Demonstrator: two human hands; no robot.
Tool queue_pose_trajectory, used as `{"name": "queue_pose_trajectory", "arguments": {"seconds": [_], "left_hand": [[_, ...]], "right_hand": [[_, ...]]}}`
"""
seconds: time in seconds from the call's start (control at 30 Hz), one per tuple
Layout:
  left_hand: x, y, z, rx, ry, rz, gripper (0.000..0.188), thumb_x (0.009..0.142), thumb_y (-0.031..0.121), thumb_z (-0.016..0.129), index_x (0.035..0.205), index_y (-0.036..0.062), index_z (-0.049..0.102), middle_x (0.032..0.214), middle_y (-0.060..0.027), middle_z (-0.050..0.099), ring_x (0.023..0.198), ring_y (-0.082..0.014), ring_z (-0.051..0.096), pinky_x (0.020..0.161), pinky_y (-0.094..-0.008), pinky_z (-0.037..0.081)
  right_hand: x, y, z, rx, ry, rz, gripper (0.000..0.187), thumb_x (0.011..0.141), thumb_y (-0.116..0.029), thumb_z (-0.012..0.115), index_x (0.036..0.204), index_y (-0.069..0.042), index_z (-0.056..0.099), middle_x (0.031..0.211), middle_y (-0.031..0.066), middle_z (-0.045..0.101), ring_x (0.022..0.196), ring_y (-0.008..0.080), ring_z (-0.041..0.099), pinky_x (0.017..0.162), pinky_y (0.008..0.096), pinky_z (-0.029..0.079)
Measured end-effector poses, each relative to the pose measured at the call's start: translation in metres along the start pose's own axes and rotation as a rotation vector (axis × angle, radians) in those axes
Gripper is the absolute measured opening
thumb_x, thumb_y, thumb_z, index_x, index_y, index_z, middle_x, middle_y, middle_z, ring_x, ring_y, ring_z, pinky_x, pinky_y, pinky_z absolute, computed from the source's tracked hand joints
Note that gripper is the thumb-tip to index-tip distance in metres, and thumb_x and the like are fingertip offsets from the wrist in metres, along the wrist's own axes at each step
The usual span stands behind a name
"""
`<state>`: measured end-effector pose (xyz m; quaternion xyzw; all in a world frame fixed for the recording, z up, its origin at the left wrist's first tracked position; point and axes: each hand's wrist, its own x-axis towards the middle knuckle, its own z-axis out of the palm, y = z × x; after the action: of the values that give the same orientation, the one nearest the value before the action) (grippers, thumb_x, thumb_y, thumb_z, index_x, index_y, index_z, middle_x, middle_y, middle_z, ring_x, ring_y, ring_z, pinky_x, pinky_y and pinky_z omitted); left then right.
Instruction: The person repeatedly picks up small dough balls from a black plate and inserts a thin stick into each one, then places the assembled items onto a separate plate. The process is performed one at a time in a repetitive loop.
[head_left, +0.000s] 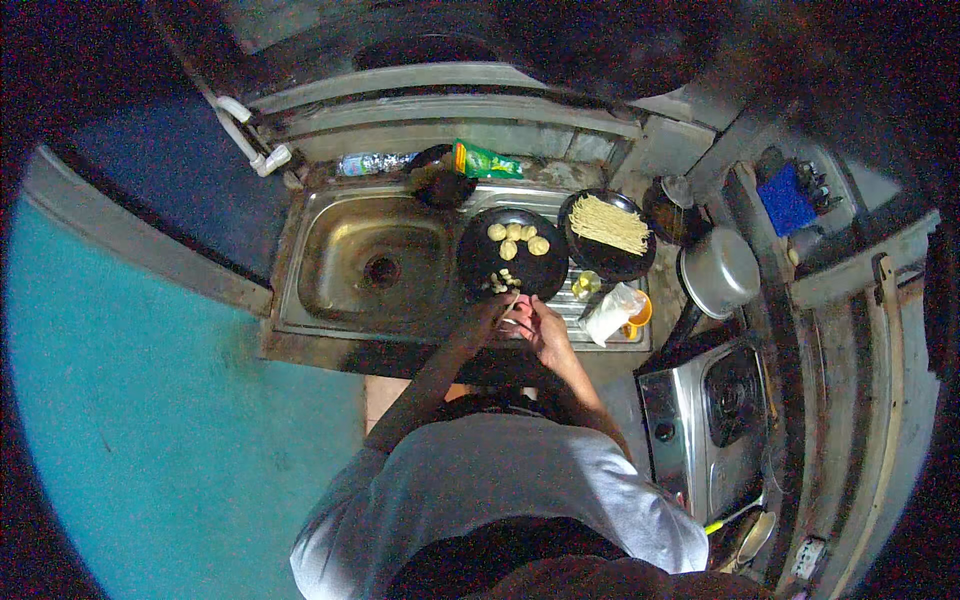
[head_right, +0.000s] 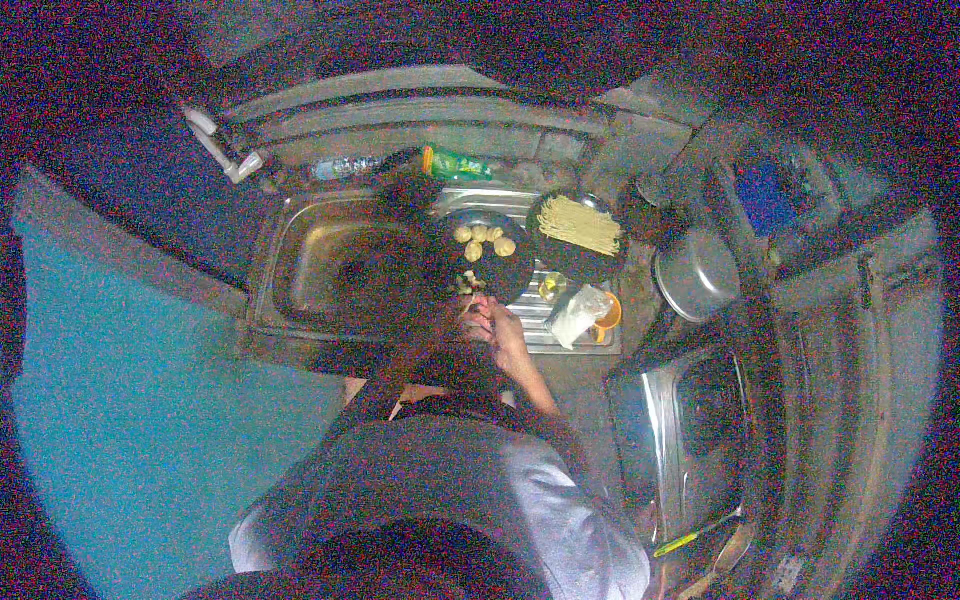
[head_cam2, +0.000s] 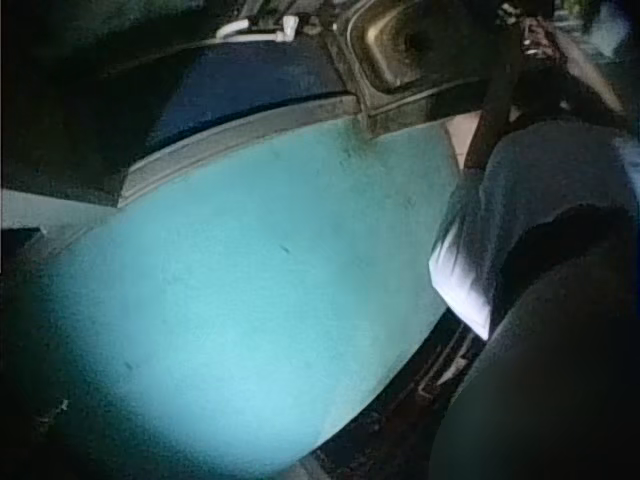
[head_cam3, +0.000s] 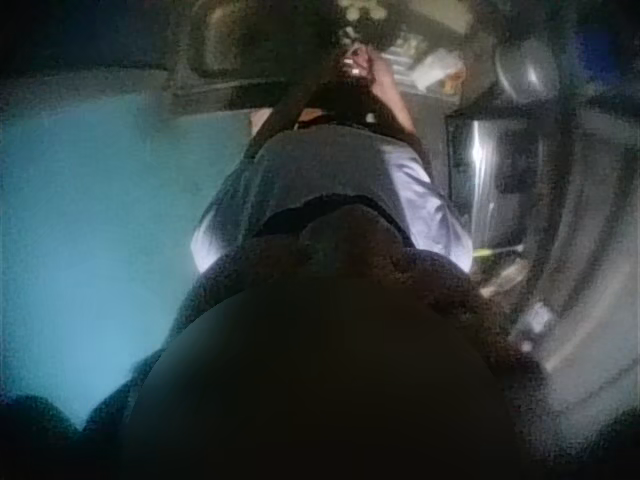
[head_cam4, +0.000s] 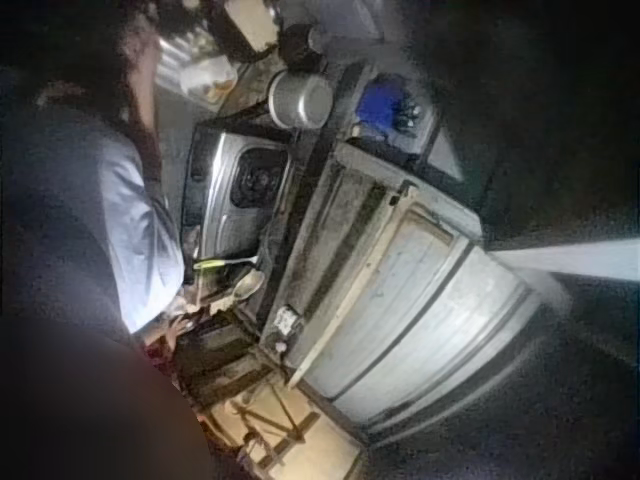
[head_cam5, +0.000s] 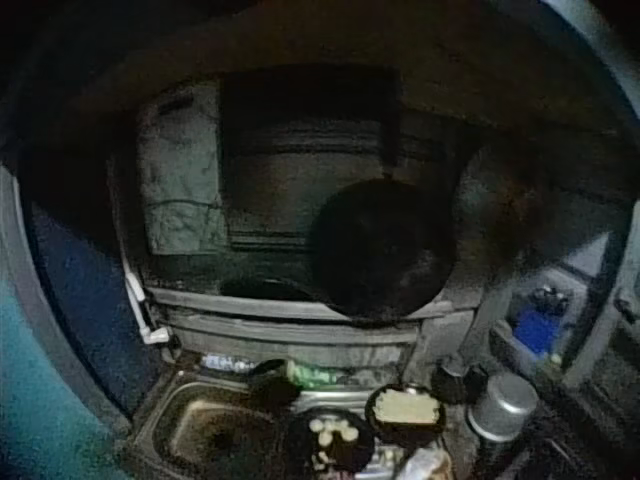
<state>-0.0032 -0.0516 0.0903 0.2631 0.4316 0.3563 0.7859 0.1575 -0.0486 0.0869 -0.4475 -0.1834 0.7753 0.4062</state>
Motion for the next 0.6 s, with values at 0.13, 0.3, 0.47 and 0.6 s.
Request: {"name": "queue_pose_trajectory", "arguments": {"seconds": [0.13, 0.3, 0.47, 0.6], "left_hand": [[0.037, -0.037, -0.031, -0.027, -0.139, 0.118, 0.041, 0.092, 0.035, 0.053, 0.121, 0.0054, 0.052, 0.100, -0.0082, 0.062, 0.082, -0.0196, 0.064, 0.074, -0.0324, 0.053], [0.058, -0.062, -0.055, 0.203, -0.205, 0.342, 0.041, 0.092, 0.019, 0.056, 0.129, 0.0025, 0.046, 0.104, -0.0096, 0.060, 0.088, -0.0204, 0.063, 0.078, -0.0333, 0.053], [0.061, -0.051, -0.048, 0.320, 0.031, 0.390, 0.039, 0.088, 0.017, 0.062, 0.122, 0.0028, 0.050, 0.103, -0.0098, 0.061, 0.088, -0.0185, 0.063, 0.075, -0.0314, 0.053], [0.066, -0.032, -0.057, 0.549, 0.026, 0.320, 0.026, 0.086, 0.018, 0.064, 0.107, 0.0027, 0.059, 0.094, -0.0066, 0.064, 0.084, -0.0154, 0.062, 0.071, -0.0296, 0.052]], "right_hand": [[0.014, 0.019, -0.017, -0.168, 0.023, 0.075, 0.027, 0.091, -0.030, 0.057, 0.107, -0.009, 0.058, 0.094, 0.0003, 0.065, 0.081, 0.0096, 0.061, 0.065, 0.0223, 0.046], [0.030, 0.030, -0.022, -0.128, -0.045, -0.019, 0.019, 0.089, -0.014, 0.059, 0.105, -0.003, 0.059, 0.091, 0.0028, 0.064, 0.079, 0.0123, 0.063, 0.066, 0.0252, 0.053], [0.035, 0.011, -0.019, -0.014, -0.048, -0.003, 0.016, 0.090, -0.020, 0.059, 0.100, -0.007, 0.061, 0.083, 0.0015, 0.064, 0.075, 0.0129, 0.063, 0.072, 0.0292, 0.053], [0.043, -0.008, -0.016, 0.097, -0.212, 0.122, 0.015, 0.092, -0.023, 0.056, 0.100, -0.011, 0.061, 0.083, -0.0011, 0.064, 0.076, 0.0117, 0.063, 0.072, 0.0292, 0.050]]}}
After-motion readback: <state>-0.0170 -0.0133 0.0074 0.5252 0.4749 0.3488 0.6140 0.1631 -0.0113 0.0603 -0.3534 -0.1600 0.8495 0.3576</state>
